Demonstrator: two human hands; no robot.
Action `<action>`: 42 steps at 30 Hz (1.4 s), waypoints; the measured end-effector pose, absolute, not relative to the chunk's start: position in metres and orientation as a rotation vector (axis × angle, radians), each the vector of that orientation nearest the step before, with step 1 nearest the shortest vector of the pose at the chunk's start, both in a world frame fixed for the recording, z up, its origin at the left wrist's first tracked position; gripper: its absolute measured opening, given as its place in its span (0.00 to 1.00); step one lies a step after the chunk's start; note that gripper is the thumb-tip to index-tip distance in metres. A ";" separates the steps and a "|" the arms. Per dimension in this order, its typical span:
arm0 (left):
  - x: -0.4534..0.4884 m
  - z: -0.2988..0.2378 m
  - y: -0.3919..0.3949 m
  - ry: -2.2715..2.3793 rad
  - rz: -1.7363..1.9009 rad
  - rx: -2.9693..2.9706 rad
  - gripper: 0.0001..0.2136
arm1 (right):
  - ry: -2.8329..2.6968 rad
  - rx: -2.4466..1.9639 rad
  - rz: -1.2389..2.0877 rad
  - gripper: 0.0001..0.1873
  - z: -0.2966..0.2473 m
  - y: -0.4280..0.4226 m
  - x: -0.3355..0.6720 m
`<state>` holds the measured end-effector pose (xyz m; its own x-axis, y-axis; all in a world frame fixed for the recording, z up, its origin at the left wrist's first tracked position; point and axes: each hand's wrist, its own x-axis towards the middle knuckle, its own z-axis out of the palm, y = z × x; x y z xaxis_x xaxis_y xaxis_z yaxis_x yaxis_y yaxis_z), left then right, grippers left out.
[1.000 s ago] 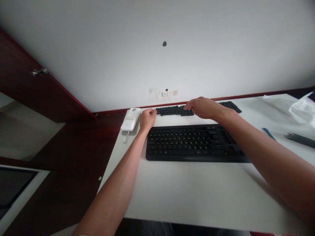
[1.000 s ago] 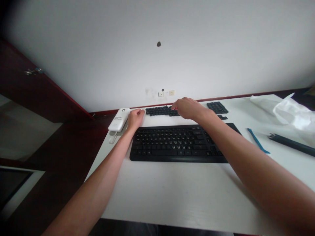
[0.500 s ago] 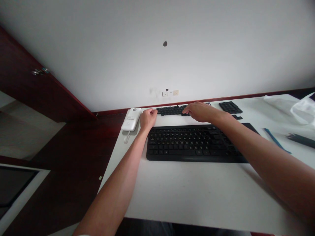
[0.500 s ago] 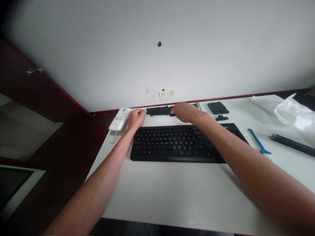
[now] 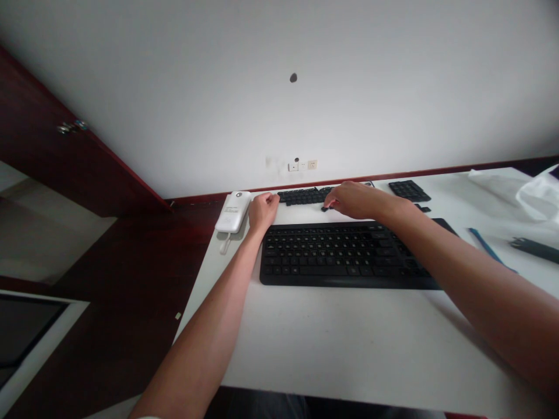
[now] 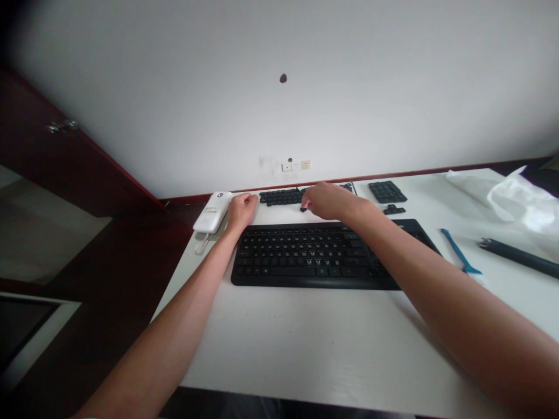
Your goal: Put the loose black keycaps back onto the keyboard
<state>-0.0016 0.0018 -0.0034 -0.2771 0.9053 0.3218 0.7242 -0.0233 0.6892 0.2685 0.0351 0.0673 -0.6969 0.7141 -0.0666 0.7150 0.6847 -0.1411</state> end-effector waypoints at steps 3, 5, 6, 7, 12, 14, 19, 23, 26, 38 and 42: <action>-0.001 -0.003 0.002 2.026 1.184 1.738 0.18 | 2.923 1.294 -0.285 0.20 0.069 0.031 0.264; -0.001 -0.004 0.003 2.028 1.190 1.743 0.18 | 2.918 1.326 -0.289 0.18 0.069 0.029 0.261; -0.001 -0.004 0.003 2.028 1.193 1.744 0.18 | 2.913 1.333 -0.279 0.18 0.069 0.028 0.259; -0.001 -0.004 0.003 2.026 1.197 1.744 0.18 | 2.909 1.339 -0.262 0.18 0.069 0.027 0.258; -0.001 -0.004 0.003 2.013 1.217 1.723 0.18 | 2.921 1.368 -0.171 0.15 0.067 0.026 0.256; -0.001 -0.004 0.002 2.015 1.212 1.719 0.18 | 2.919 1.372 -0.163 0.14 0.067 0.025 0.256; -0.001 -0.004 0.002 2.011 1.218 1.727 0.18 | 2.881 1.333 -0.116 0.11 0.068 0.022 0.251; -0.001 -0.003 0.002 2.014 1.209 1.734 0.18 | 2.874 1.318 -0.144 0.12 0.067 0.021 0.249; -0.001 -0.003 0.002 2.002 1.212 1.738 0.18 | 2.918 1.256 -0.282 0.14 0.067 0.024 0.251; 0.000 0.000 0.001 2.051 1.170 1.720 0.18 | 2.800 1.059 -1.057 0.14 0.100 0.021 0.264; 0.000 -0.001 0.002 2.033 1.194 1.716 0.18 | 2.697 0.957 -1.255 0.17 0.108 0.017 0.266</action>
